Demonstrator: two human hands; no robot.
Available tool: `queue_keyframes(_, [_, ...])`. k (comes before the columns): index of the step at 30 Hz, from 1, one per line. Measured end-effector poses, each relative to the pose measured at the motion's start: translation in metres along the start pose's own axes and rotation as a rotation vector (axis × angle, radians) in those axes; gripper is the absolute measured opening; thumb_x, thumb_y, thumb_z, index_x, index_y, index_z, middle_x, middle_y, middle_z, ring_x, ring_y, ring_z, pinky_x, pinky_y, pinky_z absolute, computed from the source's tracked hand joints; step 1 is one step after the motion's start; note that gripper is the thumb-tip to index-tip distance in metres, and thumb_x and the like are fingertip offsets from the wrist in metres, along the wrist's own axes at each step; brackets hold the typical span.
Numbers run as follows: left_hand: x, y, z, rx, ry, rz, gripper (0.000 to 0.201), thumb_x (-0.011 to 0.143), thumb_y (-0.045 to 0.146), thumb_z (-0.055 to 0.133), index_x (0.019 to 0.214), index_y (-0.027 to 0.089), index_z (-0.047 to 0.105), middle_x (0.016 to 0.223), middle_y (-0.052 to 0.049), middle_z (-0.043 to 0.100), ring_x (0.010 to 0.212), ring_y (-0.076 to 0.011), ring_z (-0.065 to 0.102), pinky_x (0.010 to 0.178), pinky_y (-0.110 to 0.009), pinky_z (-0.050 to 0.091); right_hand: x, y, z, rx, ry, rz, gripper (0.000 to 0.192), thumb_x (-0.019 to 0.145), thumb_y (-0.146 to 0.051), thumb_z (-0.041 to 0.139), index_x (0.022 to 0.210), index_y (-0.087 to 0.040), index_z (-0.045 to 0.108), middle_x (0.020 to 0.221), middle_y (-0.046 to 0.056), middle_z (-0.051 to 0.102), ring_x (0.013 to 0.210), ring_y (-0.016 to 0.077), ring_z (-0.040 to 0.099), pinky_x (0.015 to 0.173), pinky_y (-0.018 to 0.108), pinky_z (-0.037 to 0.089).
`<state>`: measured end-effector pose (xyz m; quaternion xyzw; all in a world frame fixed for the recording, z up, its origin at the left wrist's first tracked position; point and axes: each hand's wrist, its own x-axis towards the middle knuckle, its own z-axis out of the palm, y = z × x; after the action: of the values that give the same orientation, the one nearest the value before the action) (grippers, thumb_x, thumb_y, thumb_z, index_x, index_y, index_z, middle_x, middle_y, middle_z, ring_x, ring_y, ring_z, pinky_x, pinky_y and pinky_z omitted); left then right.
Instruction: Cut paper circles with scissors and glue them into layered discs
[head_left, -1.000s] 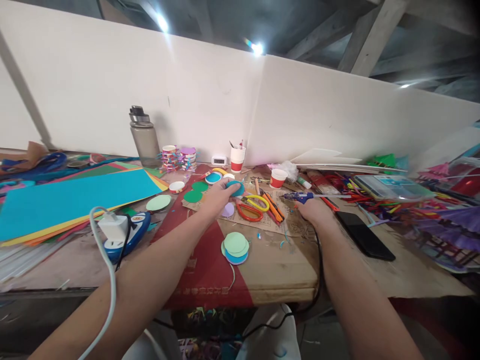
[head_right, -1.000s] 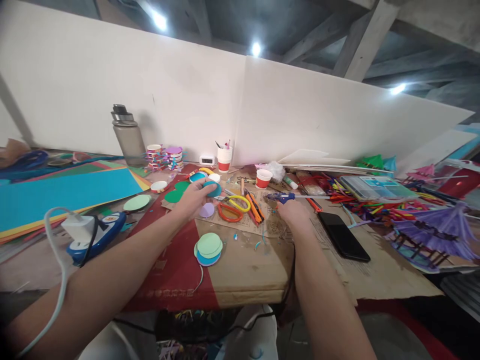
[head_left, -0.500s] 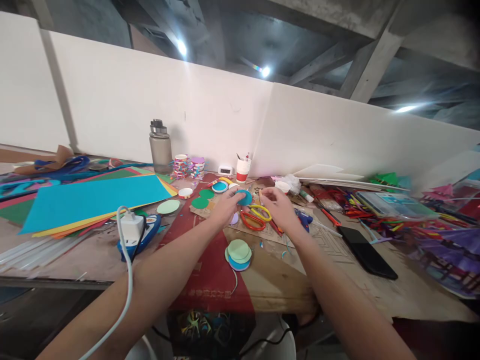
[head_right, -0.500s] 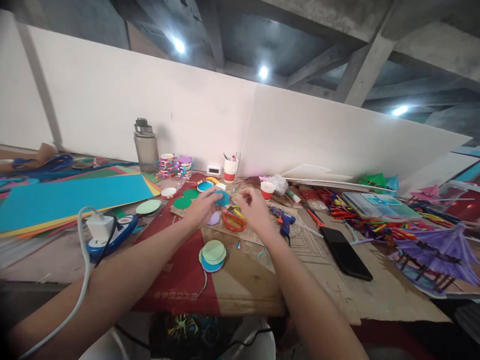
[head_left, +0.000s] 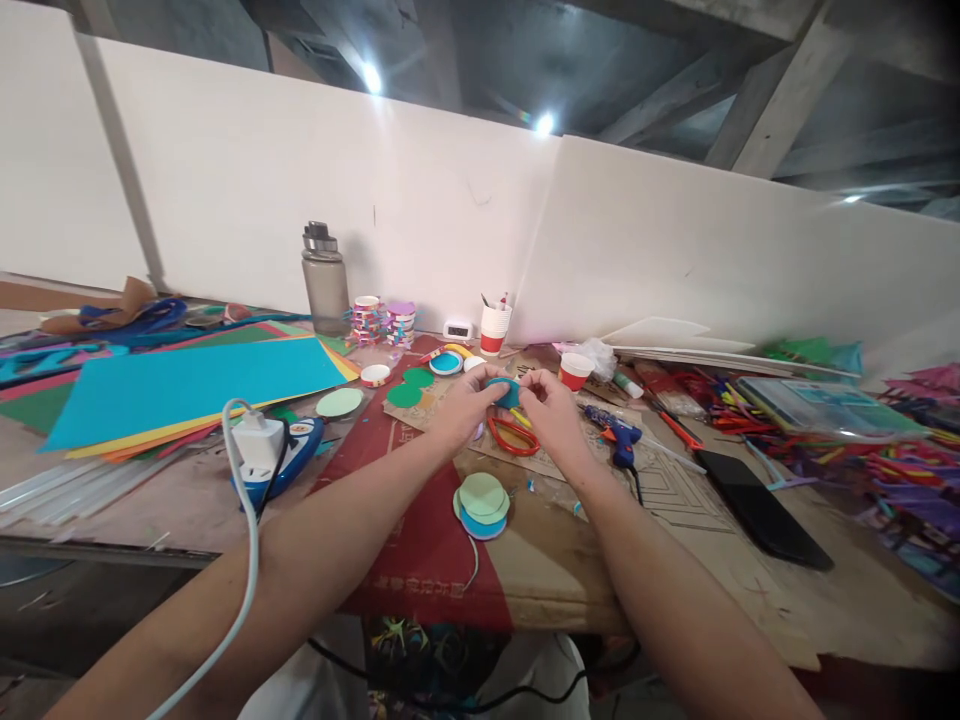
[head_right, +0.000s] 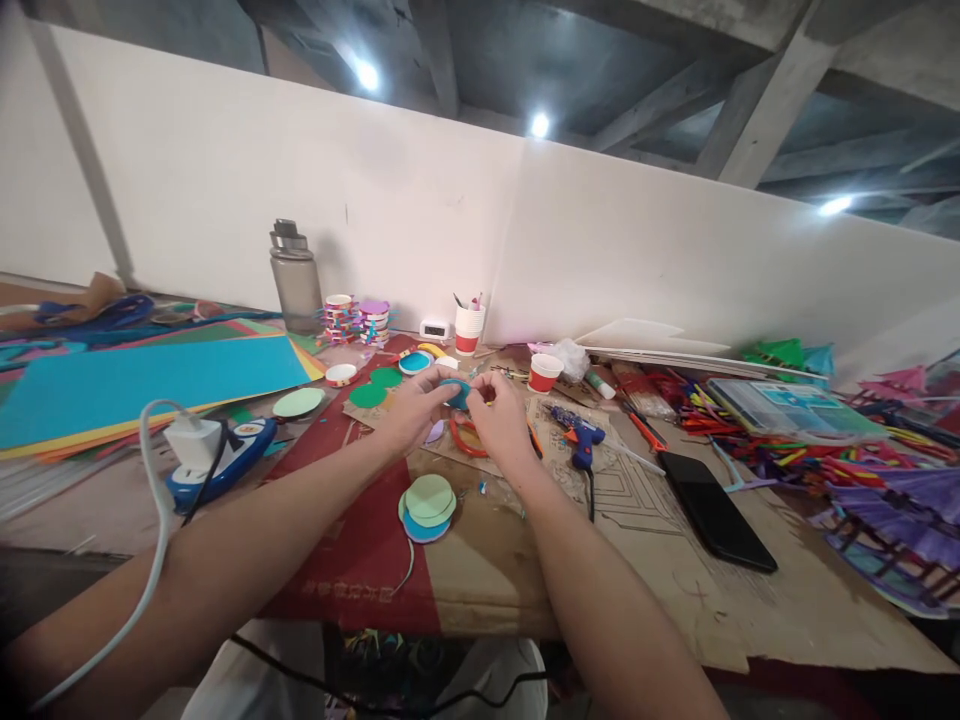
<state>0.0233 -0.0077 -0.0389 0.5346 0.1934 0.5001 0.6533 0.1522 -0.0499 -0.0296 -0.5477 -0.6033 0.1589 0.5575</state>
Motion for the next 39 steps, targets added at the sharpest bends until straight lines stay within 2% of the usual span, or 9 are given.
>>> queue_keyframes(9, [-0.002,-0.003,0.01,-0.068,0.016,0.007,0.023,0.065,0.027,0.074,0.076,0.015,0.056,0.072,0.002,0.055,0.062,-0.0097,0.054,0.048,-0.021,0.047,-0.005,0.002,-0.002,0.153,-0.047,0.051,0.007,0.069,-0.027,0.051,0.073,-0.021,0.052,0.072,-0.001,0.055,0.068,0.0147,0.05,0.063,0.029,0.041])
queue_keyframes(18, [0.001,-0.007,0.008,-0.056,-0.02,-0.031,0.031,0.067,0.03,0.077,0.083,0.014,0.056,0.076,-0.001,0.061,0.064,-0.0111,0.059,0.052,-0.023,0.05,0.002,0.009,-0.001,0.442,-0.029,0.209,0.013,0.066,-0.028,0.058,0.074,-0.021,0.051,0.065,-0.005,0.049,0.054,0.0096,0.047,0.054,0.025,0.043])
queue_keyframes(24, [0.001,0.0,0.008,-0.072,0.058,-0.016,0.029,0.067,0.027,0.077,0.081,0.014,0.055,0.074,0.0,0.061,0.064,-0.0108,0.06,0.056,-0.025,0.053,0.003,0.011,0.003,0.442,-0.004,0.148,0.027,0.064,-0.032,0.067,0.085,-0.02,0.056,0.08,-0.003,0.058,0.068,0.0103,0.054,0.06,0.025,0.047])
queue_keyframes(31, [-0.002,-0.004,0.01,-0.026,0.013,-0.006,0.032,0.067,0.033,0.077,0.08,0.014,0.054,0.073,0.001,0.059,0.064,-0.0114,0.06,0.054,-0.024,0.052,0.003,0.015,0.001,0.452,0.01,0.178,0.013,0.063,-0.028,0.067,0.066,-0.018,0.058,0.064,-0.004,0.055,0.057,0.0087,0.048,0.054,0.024,0.042])
queue_keyframes(35, [-0.003,-0.004,0.01,-0.046,0.008,0.017,0.032,0.067,0.036,0.076,0.074,0.016,0.052,0.069,0.002,0.056,0.064,-0.0124,0.059,0.055,-0.026,0.054,0.002,0.007,-0.001,0.595,0.001,0.264,0.013,0.057,-0.026,0.07,0.061,-0.019,0.06,0.055,-0.006,0.05,0.052,0.008,0.043,0.052,0.024,0.039])
queue_keyframes(39, [-0.002,-0.004,0.01,-0.088,0.017,-0.003,0.031,0.067,0.034,0.077,0.077,0.016,0.054,0.072,0.002,0.057,0.066,-0.0123,0.06,0.056,-0.026,0.054,0.001,0.001,-0.004,0.725,-0.016,0.323,0.015,0.05,-0.022,0.071,0.056,-0.019,0.058,0.053,-0.006,0.048,0.052,0.0074,0.042,0.051,0.023,0.037])
